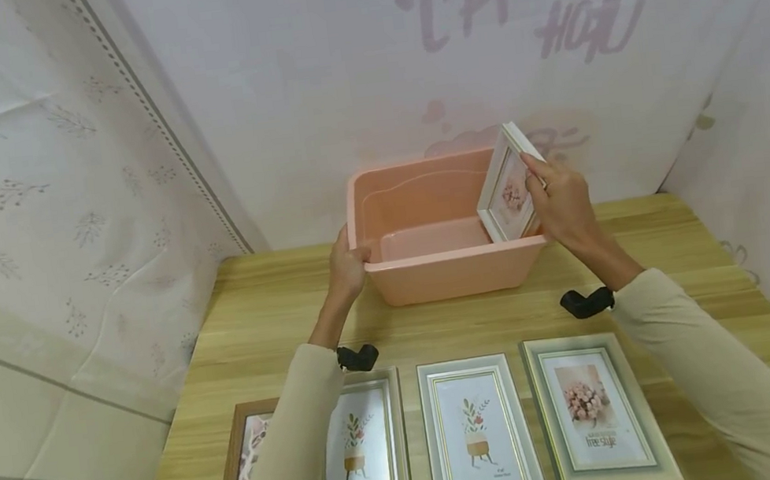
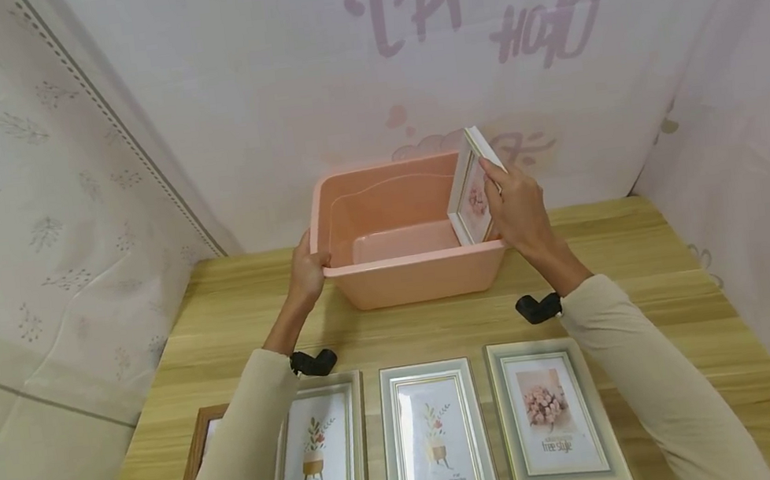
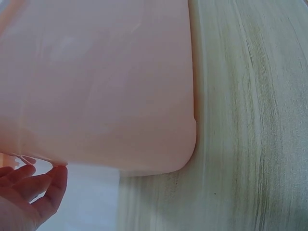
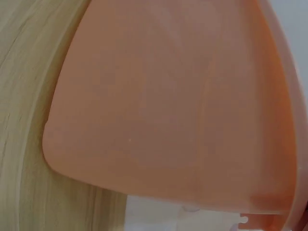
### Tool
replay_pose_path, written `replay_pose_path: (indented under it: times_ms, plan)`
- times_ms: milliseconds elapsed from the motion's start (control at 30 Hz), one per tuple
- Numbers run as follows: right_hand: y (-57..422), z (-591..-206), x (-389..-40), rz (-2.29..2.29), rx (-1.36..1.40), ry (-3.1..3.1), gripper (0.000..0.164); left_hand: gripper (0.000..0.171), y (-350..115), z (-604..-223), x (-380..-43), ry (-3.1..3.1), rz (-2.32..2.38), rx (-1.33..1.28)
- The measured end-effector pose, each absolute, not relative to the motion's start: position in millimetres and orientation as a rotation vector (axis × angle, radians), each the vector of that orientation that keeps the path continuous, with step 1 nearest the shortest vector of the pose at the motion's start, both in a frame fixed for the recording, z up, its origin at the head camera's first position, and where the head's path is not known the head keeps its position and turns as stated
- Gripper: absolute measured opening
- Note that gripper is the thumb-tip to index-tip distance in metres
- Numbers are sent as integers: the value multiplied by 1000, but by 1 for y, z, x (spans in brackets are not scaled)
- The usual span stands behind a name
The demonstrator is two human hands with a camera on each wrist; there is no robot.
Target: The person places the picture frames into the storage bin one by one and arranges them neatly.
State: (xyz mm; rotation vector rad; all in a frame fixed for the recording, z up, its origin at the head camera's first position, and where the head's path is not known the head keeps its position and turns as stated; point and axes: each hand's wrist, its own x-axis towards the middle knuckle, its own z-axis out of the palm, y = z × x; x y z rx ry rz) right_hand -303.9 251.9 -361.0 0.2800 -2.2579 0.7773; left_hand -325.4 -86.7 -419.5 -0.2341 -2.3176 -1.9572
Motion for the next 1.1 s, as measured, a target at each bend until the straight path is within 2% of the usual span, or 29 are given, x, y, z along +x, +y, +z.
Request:
replay_pose_path:
  times_ms: [300,733,1100]
  plan:
    - [251,-368,-310,624,407,-2362,34,74,-83,-417,-325,-2339,-1936,-235]
    - [246,-371,-313,536,360,-2449,35,74,-83,-418,-325,-2338,-1960,-231]
    - [246,-370,-308,407,267,-2535,46,76,-85,-419,-324,-2334,-1939,-262]
